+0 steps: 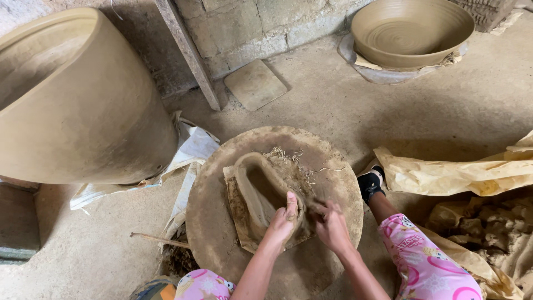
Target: The person shapes a hollow clay form on a circular base by hand, smoothing the inner and outer walls and pressing the edges down to secure the piece.
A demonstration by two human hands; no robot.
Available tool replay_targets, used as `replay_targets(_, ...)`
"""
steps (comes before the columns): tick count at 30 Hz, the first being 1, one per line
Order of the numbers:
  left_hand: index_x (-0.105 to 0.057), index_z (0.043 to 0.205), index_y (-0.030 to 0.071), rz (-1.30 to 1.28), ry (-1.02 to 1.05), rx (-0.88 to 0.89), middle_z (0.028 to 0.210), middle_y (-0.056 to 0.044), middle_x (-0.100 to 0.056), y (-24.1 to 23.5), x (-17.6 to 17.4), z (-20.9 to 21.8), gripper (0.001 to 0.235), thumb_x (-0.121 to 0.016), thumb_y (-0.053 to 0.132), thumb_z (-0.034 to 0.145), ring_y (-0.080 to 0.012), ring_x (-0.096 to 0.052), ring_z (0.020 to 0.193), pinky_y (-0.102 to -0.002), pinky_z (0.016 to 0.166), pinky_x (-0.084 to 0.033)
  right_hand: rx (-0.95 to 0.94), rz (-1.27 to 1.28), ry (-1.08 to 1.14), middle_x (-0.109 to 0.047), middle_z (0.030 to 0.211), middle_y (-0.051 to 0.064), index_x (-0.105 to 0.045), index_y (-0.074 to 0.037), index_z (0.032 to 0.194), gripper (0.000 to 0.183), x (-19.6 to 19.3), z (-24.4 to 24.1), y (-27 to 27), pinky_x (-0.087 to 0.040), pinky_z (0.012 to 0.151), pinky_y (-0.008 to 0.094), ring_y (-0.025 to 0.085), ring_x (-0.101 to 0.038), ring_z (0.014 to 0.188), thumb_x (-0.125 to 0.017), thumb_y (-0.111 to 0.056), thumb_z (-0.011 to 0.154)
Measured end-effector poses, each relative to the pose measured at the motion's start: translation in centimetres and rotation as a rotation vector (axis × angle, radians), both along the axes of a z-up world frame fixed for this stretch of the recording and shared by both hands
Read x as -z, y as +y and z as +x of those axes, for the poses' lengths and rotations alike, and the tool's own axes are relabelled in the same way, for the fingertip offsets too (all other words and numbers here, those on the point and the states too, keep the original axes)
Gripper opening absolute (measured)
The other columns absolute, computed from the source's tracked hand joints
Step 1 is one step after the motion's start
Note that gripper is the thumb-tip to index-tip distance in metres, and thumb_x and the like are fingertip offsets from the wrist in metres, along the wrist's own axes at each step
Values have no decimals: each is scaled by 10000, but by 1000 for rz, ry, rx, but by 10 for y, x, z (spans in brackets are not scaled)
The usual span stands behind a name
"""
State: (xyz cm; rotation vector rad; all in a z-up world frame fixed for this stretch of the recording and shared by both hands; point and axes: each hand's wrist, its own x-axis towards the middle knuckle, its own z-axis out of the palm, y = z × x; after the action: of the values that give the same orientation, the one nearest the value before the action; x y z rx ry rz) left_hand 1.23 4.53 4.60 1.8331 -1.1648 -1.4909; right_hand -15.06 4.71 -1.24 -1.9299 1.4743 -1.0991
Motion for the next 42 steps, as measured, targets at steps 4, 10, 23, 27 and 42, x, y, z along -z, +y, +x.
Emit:
replay_targets(4, -484, 626, 46, -17, -73, 7, 653, -56, -525, -3, -6, 0, 872, -229, 842, 873, -190, -526, 699, -393, 722, -472, 19, 157, 170, -565, 1305, 214, -622, 2, 1384, 840, -14, -7, 14, -491, 1020, 451, 353, -532, 1088, -559, 219, 574)
replay_targets(10, -348, 640, 82, -11, -59, 23, 633, -29, -363, -1, 0, -5, 815, -237, 840, 920, -182, -407, 629, -410, 604, -368, 42, 195, 306, -569, 1419, 157, -687, -56, 1231, 740, 29, 17, 24, -542, 977, 394, 305, -539, 1031, -534, 218, 561)
replay_targets(23, -478, 627, 88, 24, 14, -23, 653, -13, -533, -3, 1, -2, 812, -230, 804, 917, -151, -542, 677, -364, 675, -463, 115, 370, 471, -564, 1267, 148, -619, -122, 1379, 656, 14, 42, 46, -417, 829, 382, 271, -486, 1040, -590, 109, 765)
replay_targets(27, -381, 647, 59, -11, -42, -39, 670, -58, -452, -3, 7, -3, 805, -255, 794, 950, -198, -471, 678, -398, 645, -424, 160, 533, 434, -541, 1242, 160, -615, -76, 1334, 485, 4, 31, 34, -399, 866, 397, 256, -460, 1078, -636, -57, 850)
replay_targets(42, -396, 682, 37, 4, -132, 97, 669, -67, -423, 0, -8, -1, 842, -178, 808, 941, -187, -465, 682, -394, 682, -428, -142, 87, 594, -579, 1251, 80, -575, -149, 1463, 855, -36, 0, -33, -433, 879, 381, 244, -478, 1060, -521, 252, 710)
